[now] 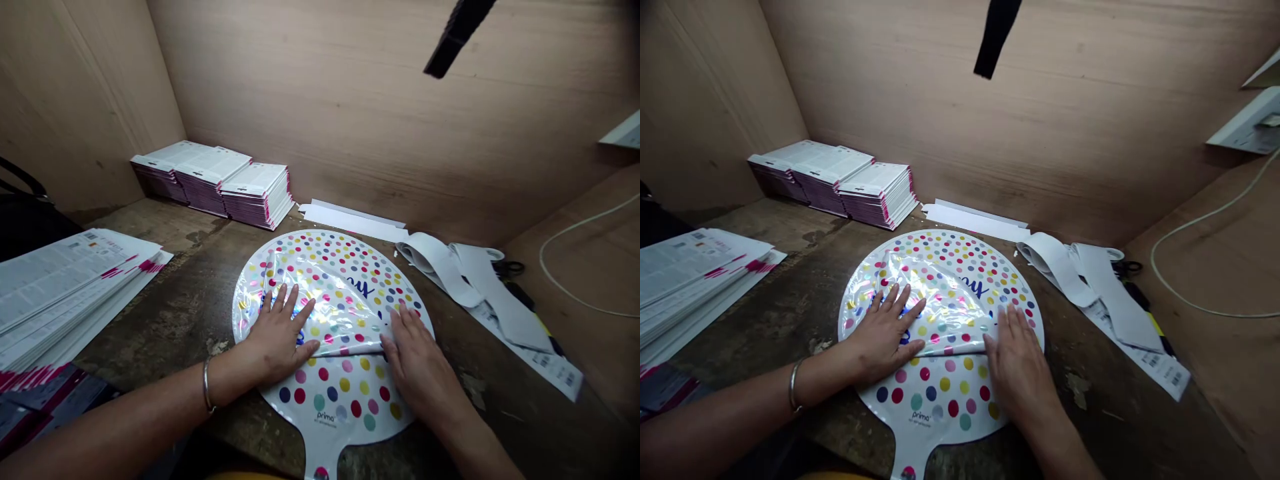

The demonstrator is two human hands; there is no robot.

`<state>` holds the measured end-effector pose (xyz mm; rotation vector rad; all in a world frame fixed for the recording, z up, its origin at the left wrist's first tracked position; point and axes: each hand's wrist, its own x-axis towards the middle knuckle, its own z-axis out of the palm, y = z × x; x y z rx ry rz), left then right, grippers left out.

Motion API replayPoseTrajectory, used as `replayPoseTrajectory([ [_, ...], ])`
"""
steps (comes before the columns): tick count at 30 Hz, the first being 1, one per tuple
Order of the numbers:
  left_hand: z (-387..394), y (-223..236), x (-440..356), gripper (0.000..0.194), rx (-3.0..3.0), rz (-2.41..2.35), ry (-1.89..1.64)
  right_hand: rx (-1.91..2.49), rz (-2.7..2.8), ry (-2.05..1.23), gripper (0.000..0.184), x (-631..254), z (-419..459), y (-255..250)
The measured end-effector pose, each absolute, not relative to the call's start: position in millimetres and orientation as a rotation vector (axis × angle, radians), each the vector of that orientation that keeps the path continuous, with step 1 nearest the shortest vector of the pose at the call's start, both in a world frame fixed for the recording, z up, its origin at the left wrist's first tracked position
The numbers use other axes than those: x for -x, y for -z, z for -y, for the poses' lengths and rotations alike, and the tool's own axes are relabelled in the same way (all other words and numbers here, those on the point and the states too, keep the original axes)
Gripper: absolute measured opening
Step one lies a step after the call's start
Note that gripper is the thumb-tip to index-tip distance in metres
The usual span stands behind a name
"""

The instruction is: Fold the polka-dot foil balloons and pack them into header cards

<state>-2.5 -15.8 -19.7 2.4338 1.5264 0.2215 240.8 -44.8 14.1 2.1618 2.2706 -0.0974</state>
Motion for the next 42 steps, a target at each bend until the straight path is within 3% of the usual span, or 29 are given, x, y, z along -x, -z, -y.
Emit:
replayPoseTrajectory([
  [5,17,21,2,0.073,-2.426,-1.544,-0.239,-1.618,-2.595,0.337,0.063,-225,64,-5],
  [10,16,19,3,0.073,-2.419,-1.544,-0.220,-2.171,-2.243,0.014,0.062,-267,65,4],
  [13,19,19,0,0.073,-2.429,-1.536,-0.220,-2.127,-2.577,-0.213,0.055,-253,48,-9],
  [18,17,25,4,0.076,-2.452,-1.519,-0.231,-1.643,-2.804,0.277,0.049,-189,23,-8],
  [25,-20,0,56,0.055,-2.101,-2.125,-0.098,-1.686,-2.565,0.535,0.051,-186,15,4],
  [31,28,0,52,0.059,-2.463,-1.549,-0.115,-1.672,-2.605,0.458,0.052,-183,16,4],
  [35,36,-5,78,0.077,-2.304,-1.558,-0.075,-1.673,-2.592,0.496,0.052,-182,15,5],
  [38,11,-21,90,0.091,-1.972,-1.623,-0.320,-1.670,-2.593,0.496,0.052,-182,15,5],
  [42,-41,-32,74,0.086,-1.291,-1.765,-0.522,-1.686,-2.596,0.491,0.051,-182,17,3],
])
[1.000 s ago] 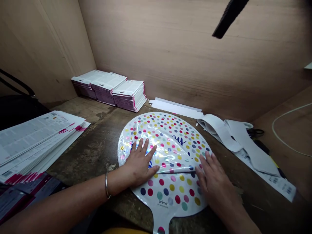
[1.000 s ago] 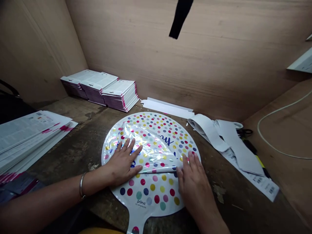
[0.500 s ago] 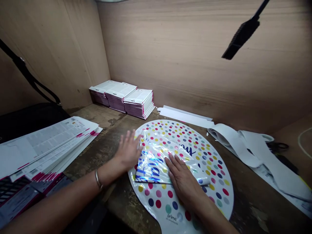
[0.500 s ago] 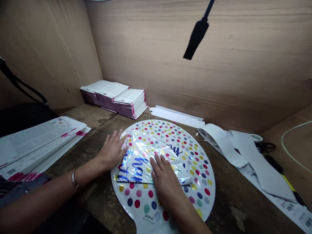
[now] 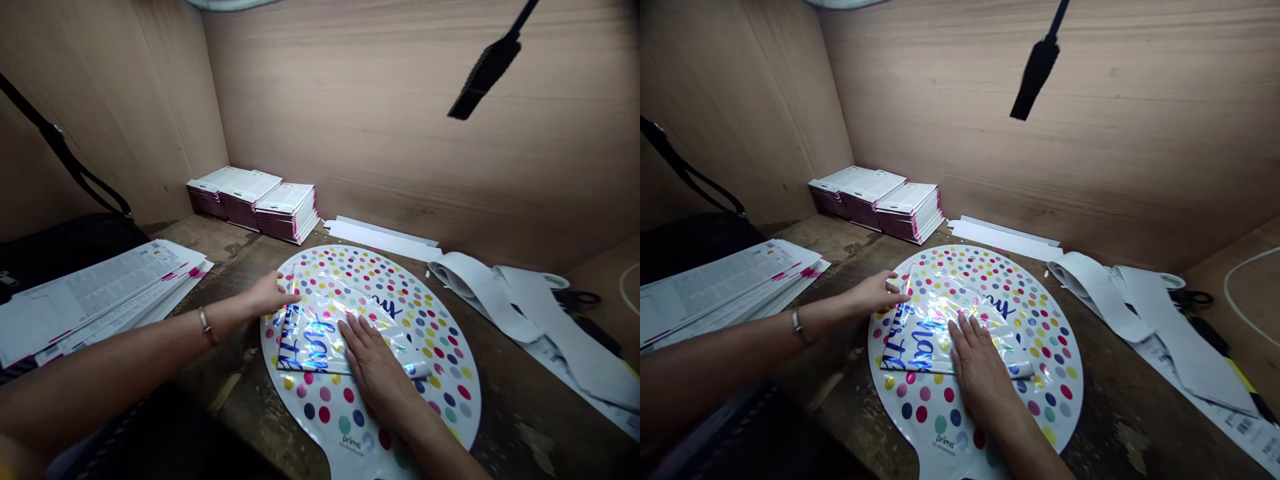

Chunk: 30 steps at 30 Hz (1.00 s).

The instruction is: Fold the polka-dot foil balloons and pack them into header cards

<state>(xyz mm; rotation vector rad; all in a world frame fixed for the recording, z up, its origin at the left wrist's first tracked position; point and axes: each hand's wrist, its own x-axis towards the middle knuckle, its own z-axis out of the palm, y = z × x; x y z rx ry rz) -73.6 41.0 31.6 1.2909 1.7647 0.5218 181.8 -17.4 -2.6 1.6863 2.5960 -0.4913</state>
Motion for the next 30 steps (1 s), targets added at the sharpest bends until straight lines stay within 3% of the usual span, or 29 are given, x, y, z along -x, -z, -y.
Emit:
replayPoseTrajectory([
  [8,-68,-9,52,0.039,-1.055,-1.459,-0.610,-1.732,-2.588,0.586,0.050,-183,18,3],
  [14,-49,-8,58,0.046,-1.124,-1.229,-0.853,-1.926,-2.599,0.819,0.057,-197,12,-10],
  [17,-56,-23,53,0.044,-1.212,-1.132,-0.880,-2.262,-2.677,0.791,0.070,-211,-22,-37],
  [19,-66,-41,47,0.041,-1.262,-1.063,-0.892,-2.258,-2.740,0.947,0.075,-222,-51,-61],
  [21,-73,-66,40,0.038,-1.340,-0.981,-0.920,-1.981,-2.663,1.406,0.060,-231,-70,-88],
  [23,-73,-92,37,0.033,-1.547,-0.894,-1.019,-1.881,-2.717,1.505,0.040,-237,-73,-111],
  [25,-64,-109,39,0.026,-1.886,-0.851,-1.179,-1.986,-3.062,1.054,0.026,-238,-57,-123],
  [28,-39,-97,46,0.017,-2.285,-0.920,-1.228,-1.912,-3.458,-0.032,0.016,-238,-17,-106],
  [30,-21,-66,52,0.017,-2.435,-0.918,-1.107,-1.724,-3.464,-0.281,0.021,-239,10,-75],
])
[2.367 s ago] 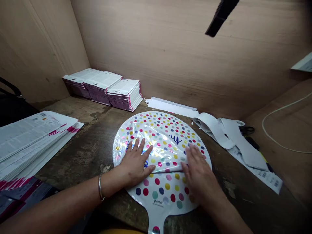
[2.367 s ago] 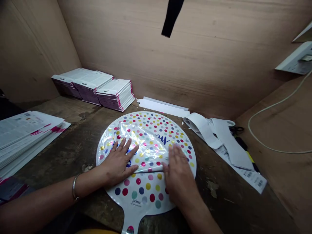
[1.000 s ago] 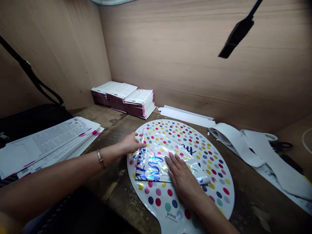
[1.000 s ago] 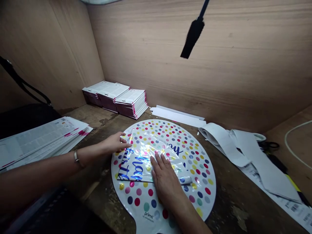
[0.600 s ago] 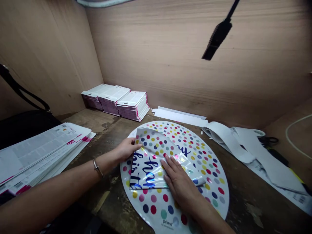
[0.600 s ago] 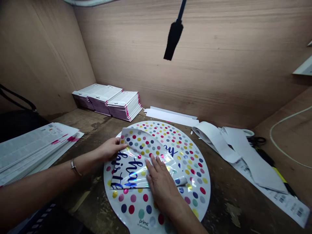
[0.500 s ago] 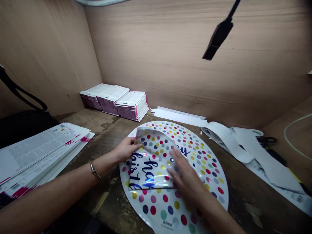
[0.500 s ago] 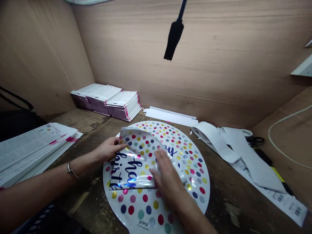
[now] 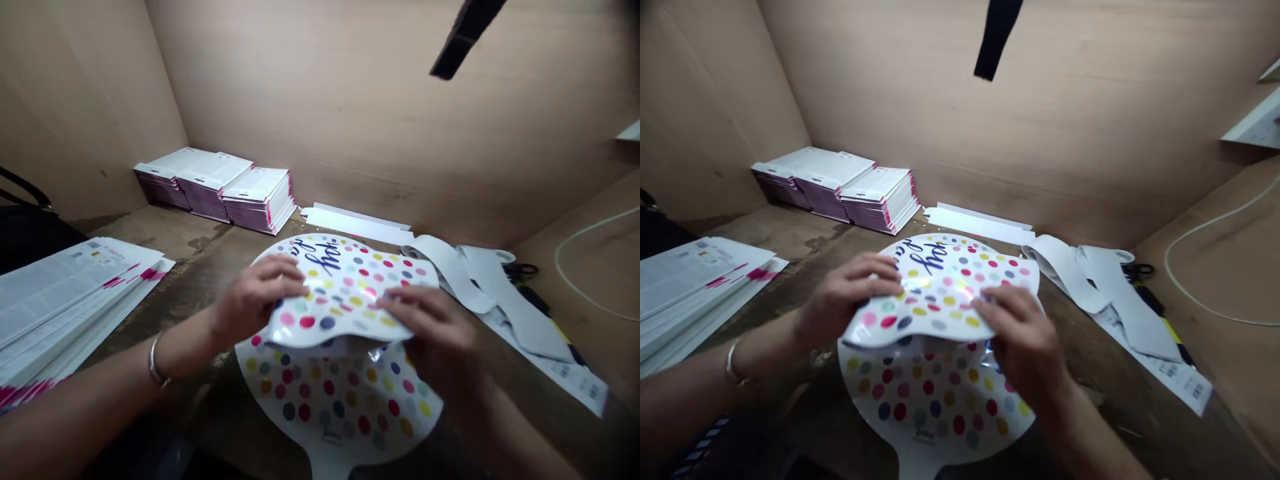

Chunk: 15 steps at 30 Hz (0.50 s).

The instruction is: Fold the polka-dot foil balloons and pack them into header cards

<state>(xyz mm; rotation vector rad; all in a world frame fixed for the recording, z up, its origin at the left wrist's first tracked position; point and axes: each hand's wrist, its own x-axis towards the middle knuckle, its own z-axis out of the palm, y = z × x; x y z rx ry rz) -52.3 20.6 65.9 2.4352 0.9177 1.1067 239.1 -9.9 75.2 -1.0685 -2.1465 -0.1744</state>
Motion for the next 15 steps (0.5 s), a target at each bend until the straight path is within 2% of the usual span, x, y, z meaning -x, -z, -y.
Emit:
replayPoseTrajectory([
  [3,3,-15,61,0.022,-2.596,-0.775,-0.697,1.091,2.430,0.092,0.031,-242,41,-23],
  [6,16,9,68,0.027,-2.614,-0.734,-0.448,1.137,2.551,-0.078,0.039,-243,59,7],
  [11,19,4,76,0.031,-2.432,-0.894,-0.470,1.306,2.424,-0.287,0.043,-242,67,6],
  [15,18,7,74,0.022,-2.385,-0.919,-0.586,1.364,2.373,-0.415,0.028,-242,66,1],
])
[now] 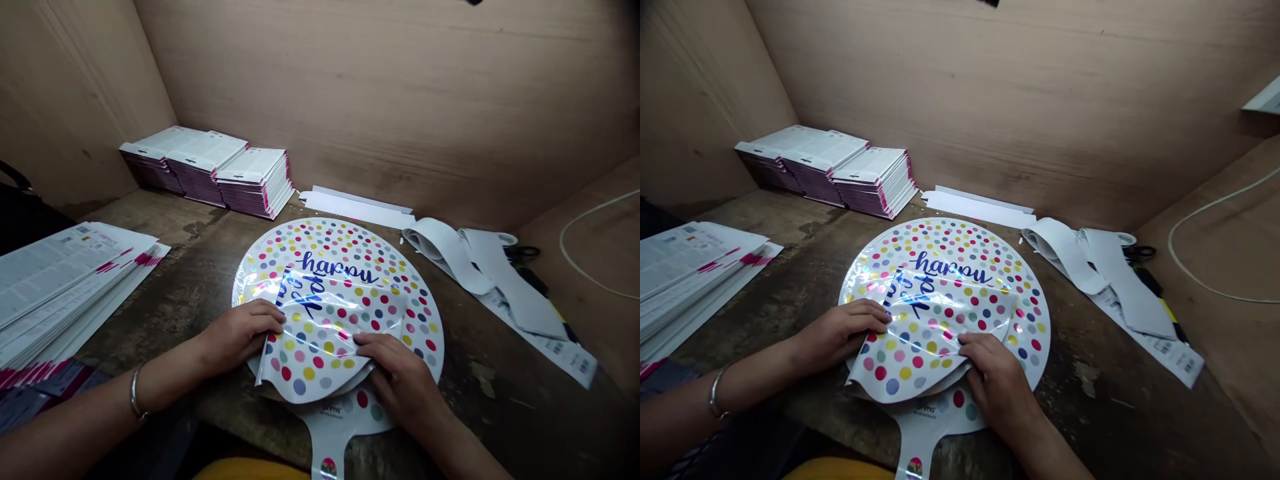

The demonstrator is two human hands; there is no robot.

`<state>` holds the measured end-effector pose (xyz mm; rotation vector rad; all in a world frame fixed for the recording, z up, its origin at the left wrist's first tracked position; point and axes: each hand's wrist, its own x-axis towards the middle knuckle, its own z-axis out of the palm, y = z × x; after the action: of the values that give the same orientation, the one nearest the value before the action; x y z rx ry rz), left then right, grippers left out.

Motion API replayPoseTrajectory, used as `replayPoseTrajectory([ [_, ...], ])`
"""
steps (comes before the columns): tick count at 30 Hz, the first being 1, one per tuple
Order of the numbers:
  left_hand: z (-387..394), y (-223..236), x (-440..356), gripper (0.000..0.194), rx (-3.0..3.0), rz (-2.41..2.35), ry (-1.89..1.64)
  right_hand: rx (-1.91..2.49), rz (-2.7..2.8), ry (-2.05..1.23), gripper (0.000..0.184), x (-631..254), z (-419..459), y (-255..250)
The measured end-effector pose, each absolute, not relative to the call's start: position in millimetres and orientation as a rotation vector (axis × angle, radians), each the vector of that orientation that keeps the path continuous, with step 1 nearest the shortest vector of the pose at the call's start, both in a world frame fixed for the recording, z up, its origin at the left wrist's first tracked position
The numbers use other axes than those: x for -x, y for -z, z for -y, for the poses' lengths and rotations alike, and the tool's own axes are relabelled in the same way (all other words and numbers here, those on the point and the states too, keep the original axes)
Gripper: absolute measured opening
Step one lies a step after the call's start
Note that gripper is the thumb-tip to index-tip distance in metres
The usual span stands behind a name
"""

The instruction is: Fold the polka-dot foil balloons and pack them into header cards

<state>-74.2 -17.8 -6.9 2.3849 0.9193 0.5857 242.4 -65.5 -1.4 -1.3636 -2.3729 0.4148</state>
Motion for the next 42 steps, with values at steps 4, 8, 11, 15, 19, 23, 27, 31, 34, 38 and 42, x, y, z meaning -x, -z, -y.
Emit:
replayPoseTrajectory([
  [4,18,11,72,0.023,-2.390,-0.934,-0.641,1.447,2.361,-0.242,0.031,-246,64,6],
  [8,20,13,73,0.025,-2.425,-0.970,-0.640,1.592,2.334,0.137,0.026,-262,58,5],
  [11,21,15,75,0.025,-2.430,-0.996,-0.648,1.748,2.198,0.247,0.026,-277,58,-3],
  [15,21,17,76,0.025,-2.405,-1.049,-0.643,1.561,2.422,-0.172,0.060,-271,77,-11],
  [19,21,14,75,0.025,-2.352,-1.097,-0.652,1.459,2.432,-0.470,0.075,-244,89,-5],
  [23,21,8,74,0.023,-2.328,-1.143,-0.631,1.401,2.313,-0.487,0.047,-231,76,4],
  [27,22,1,72,0.015,-2.297,-1.390,-0.551,1.478,2.165,-0.555,0.032,-233,59,1],
  [31,22,-1,61,0.016,-2.187,-1.612,-0.506,1.783,1.957,-0.683,0.029,-232,44,-9],
  [34,18,0,52,0.014,-2.115,-1.747,-0.493,1.956,1.866,-0.660,0.030,-226,33,-14],
  [38,13,-1,45,0.008,-1.988,-1.787,-0.545,2.084,1.853,-0.565,0.027,-222,24,-12],
  [42,12,-2,42,0.015,-2.057,-1.789,-0.494,2.158,1.968,-0.418,0.029,-219,21,-8],
])
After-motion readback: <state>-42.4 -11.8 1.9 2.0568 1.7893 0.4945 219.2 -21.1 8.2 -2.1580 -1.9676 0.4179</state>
